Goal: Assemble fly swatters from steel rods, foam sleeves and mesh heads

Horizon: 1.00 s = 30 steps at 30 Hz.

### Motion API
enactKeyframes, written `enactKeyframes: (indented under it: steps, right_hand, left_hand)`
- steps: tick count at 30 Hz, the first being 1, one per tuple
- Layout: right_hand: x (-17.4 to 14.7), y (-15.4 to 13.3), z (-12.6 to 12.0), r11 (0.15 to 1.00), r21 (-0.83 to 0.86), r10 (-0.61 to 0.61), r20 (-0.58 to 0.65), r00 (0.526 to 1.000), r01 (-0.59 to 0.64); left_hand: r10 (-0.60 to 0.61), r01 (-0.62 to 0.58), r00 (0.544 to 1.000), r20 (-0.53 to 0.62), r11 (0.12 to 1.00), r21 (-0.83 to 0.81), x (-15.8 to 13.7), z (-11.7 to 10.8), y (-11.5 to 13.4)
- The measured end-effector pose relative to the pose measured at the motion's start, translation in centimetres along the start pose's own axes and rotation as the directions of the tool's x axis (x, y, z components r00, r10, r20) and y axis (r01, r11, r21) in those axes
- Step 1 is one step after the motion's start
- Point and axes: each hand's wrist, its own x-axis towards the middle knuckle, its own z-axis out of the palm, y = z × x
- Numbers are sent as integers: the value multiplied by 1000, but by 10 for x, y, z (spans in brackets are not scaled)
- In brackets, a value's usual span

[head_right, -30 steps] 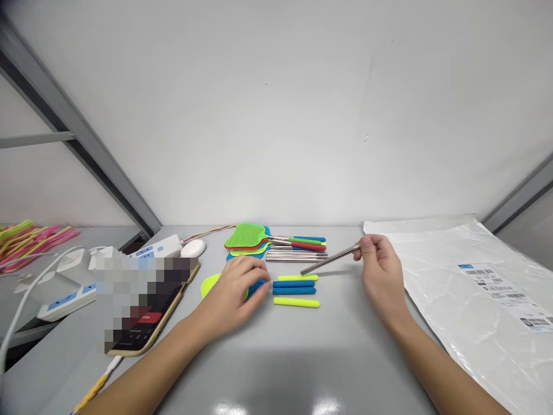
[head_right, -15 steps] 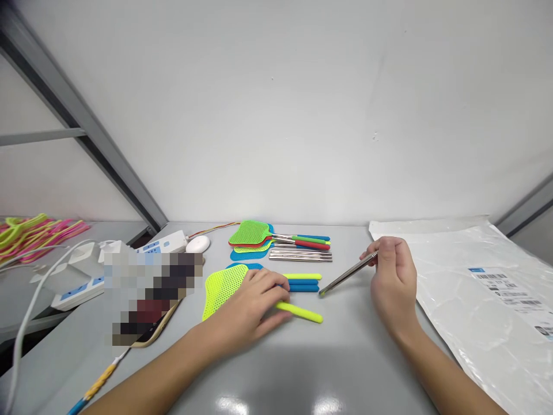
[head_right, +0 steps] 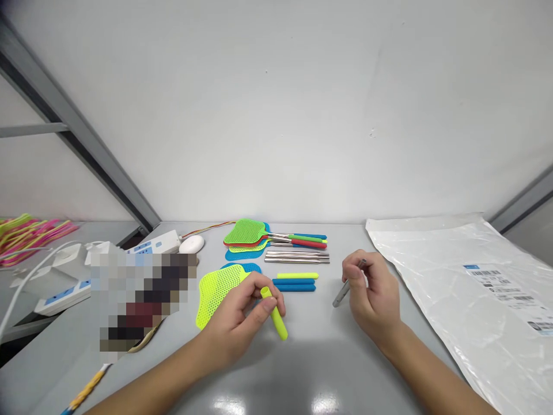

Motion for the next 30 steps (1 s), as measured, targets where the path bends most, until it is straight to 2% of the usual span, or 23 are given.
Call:
enactKeyframes:
  steps: [3, 7, 9, 12, 14, 17, 19, 22, 25, 30]
  right_hand:
    - [0, -2, -1, 984, -178, 26, 97, 995, -9]
    - [4, -5, 0, 967, -254, 72, 157, 985, -31]
    - [6, -4, 1, 951, -293, 165, 199, 966, -102]
    - [5, -3, 1, 914, -338, 323, 274, 906, -223]
    - [4, -4, 2, 915, -275, 368, 265, 891, -296]
    - [2, -6, 4, 899, -5, 430, 203, 880, -439]
    - [1, -8, 5, 830, 183, 493, 201, 847, -527]
    - [2, -9, 8, 703, 350, 569, 246, 784, -620]
    - [1, -9, 11, 606, 404, 606, 323, 727, -685]
    - [0, -11, 15, 552, 407, 605, 406, 685, -728]
  left_hand:
    - [-98, 103, 993, 67, 992, -75, 0, 3, -2]
    - [-165, 172, 977, 138, 984, -38, 0, 4, -3]
    - [-188, 189, 968, 169, 982, 9, 0, 5, -2]
    - [-223, 212, 955, 196, 974, 74, 1, 5, -2]
    - [-243, 224, 948, 206, 968, 110, 3, 6, -3]
    - [-262, 229, 937, 229, 960, 162, 5, 7, -4]
    - [-275, 231, 931, 240, 953, 195, 6, 8, -4]
    - [-296, 244, 924, 244, 944, 222, 6, 9, -4]
    - [-303, 248, 919, 253, 942, 226, 6, 10, -4]
    - [-277, 218, 925, 258, 947, 238, 6, 11, -5]
